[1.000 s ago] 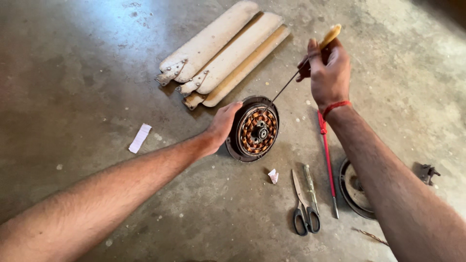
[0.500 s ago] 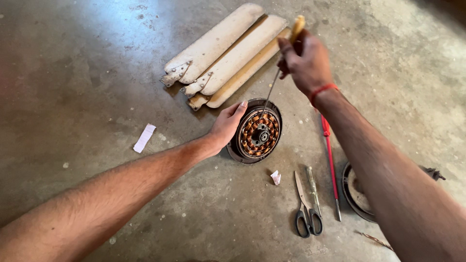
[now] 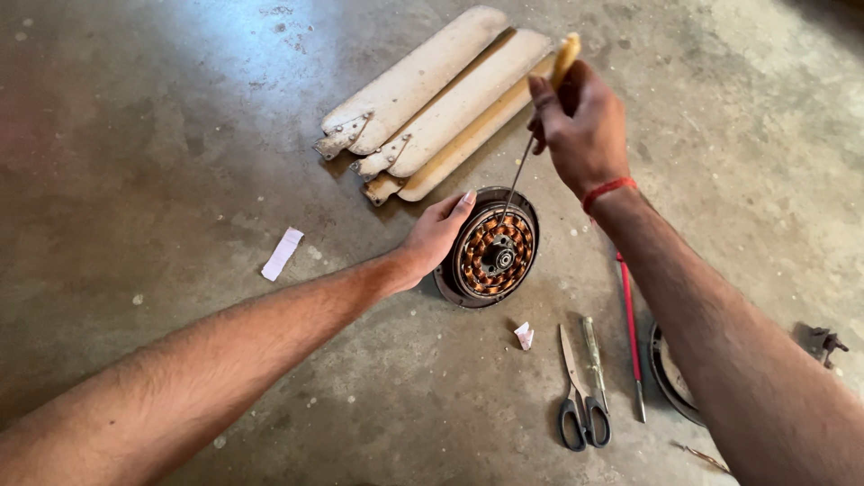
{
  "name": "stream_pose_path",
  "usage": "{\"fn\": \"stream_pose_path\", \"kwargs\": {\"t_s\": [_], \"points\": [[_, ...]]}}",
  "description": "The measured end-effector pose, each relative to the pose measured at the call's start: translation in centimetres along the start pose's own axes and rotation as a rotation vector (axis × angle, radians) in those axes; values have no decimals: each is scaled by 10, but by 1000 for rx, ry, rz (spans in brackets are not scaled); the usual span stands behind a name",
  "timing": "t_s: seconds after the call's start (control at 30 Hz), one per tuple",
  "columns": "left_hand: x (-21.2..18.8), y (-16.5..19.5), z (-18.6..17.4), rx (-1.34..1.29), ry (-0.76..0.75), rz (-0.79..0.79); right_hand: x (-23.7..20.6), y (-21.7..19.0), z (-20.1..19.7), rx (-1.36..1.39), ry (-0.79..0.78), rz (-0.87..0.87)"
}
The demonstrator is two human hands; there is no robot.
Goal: The person sits on a concrete floor servicing a disassembled ceiling fan. They hold the motor stator steady and use a long screwdriver to work around the copper windings and hub, with the fan blades, housing cover, and mounting arm laid out nearby.
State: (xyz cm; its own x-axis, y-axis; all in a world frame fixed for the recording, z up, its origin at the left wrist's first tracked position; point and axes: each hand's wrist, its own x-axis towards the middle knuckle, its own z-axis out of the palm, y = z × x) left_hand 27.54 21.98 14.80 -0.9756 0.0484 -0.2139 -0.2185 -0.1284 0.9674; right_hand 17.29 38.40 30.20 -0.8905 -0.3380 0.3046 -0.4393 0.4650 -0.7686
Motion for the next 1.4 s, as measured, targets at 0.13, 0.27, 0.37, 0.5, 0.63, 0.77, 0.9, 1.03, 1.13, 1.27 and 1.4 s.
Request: {"fn": "stream_pose_path", "kwargs": {"t_s": [0.13, 0.27, 0.37, 0.5, 0.63, 0.77, 0.9, 1.03, 1.13, 1.27, 1.4], "points": [[-2, 1, 0, 24, -5, -9, 10, 6, -2, 45, -33, 107], [-3, 0, 3, -1, 0, -8, 25, 6, 4, 80, -127, 151], [-3, -1, 2, 12, -5, 23, 26, 4, 6, 117, -151, 132], [-4, -1, -1, 17, 0, 47, 19, 2, -3, 148, -145, 119], [-4, 2, -3, 30, 2, 51, 2, 4, -18, 92, -12, 37], [-7, 4, -4, 2, -34, 36, -18, 14, -33, 146, 159, -64], [-14, 7, -6, 5, -43, 12, -31, 22, -34, 185, 244, -56], [-20, 10, -6, -8, -50, 35, -38, 24, -31, 218, 253, 34], [-22, 13, -6, 10, -44, -5, -38, 26, -27, 226, 252, 102], [-22, 13, -8, 11, -47, -37, -27, 34, -24, 165, 224, 182], [-17, 7, -9, 26, -30, 17, -3, 52, -21, 227, 123, 302]]}}
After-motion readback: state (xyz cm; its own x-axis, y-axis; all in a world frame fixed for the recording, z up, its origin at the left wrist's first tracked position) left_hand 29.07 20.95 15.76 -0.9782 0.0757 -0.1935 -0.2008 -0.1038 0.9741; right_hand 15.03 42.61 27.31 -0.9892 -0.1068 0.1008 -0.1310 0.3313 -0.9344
